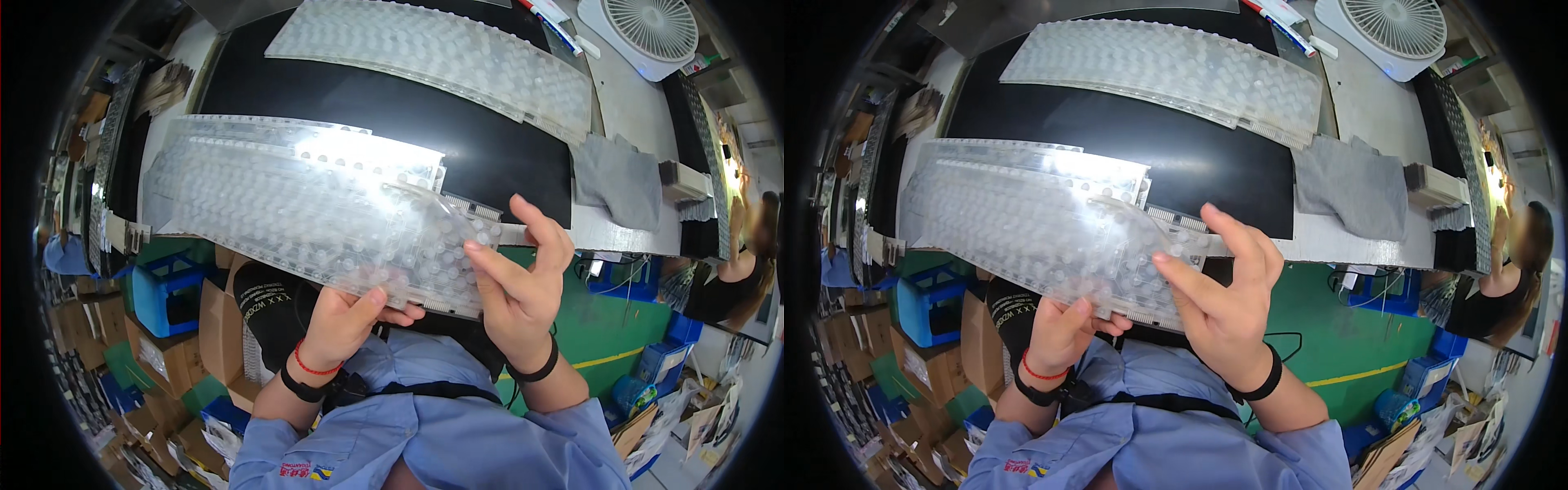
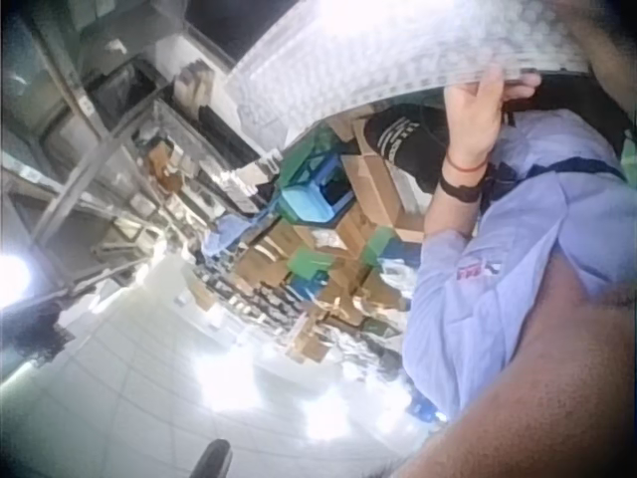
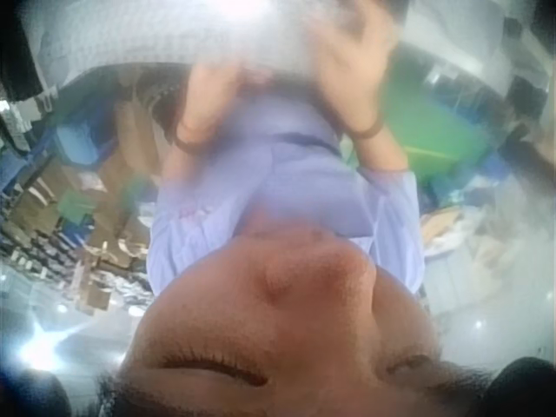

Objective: Unpacking and inspecting layers of internal keyboard membrane or protective components at an assembly station.

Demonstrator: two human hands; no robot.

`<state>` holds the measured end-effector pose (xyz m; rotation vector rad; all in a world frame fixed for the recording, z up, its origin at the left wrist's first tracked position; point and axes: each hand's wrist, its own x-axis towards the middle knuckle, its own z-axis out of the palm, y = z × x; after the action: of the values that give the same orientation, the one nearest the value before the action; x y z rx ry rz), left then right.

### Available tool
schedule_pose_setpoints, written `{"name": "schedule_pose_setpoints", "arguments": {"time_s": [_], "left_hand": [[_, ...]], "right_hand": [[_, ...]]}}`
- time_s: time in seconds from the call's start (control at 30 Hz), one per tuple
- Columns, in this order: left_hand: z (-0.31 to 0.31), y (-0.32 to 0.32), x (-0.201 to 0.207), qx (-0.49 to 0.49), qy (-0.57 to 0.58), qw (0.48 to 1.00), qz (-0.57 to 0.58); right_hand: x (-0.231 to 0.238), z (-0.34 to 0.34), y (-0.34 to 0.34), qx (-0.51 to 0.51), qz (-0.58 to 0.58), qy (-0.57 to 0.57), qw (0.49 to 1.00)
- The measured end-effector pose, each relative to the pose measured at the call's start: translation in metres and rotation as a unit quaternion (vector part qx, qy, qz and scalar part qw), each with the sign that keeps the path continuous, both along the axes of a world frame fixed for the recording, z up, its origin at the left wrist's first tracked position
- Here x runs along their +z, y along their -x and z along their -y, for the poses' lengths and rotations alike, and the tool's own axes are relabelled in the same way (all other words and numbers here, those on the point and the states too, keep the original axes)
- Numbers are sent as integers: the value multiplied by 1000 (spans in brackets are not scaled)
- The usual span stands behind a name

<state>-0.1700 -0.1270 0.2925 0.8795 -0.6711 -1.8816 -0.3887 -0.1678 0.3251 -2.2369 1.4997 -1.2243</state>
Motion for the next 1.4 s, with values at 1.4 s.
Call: {"name": "schedule_pose_setpoints", "arguments": {"time_s": [1.4], "left_hand": [[-5, -3, -3, -13, 9, 997, -70]], "right_hand": [[-6, -16, -7, 100, 23, -12, 995]]}}
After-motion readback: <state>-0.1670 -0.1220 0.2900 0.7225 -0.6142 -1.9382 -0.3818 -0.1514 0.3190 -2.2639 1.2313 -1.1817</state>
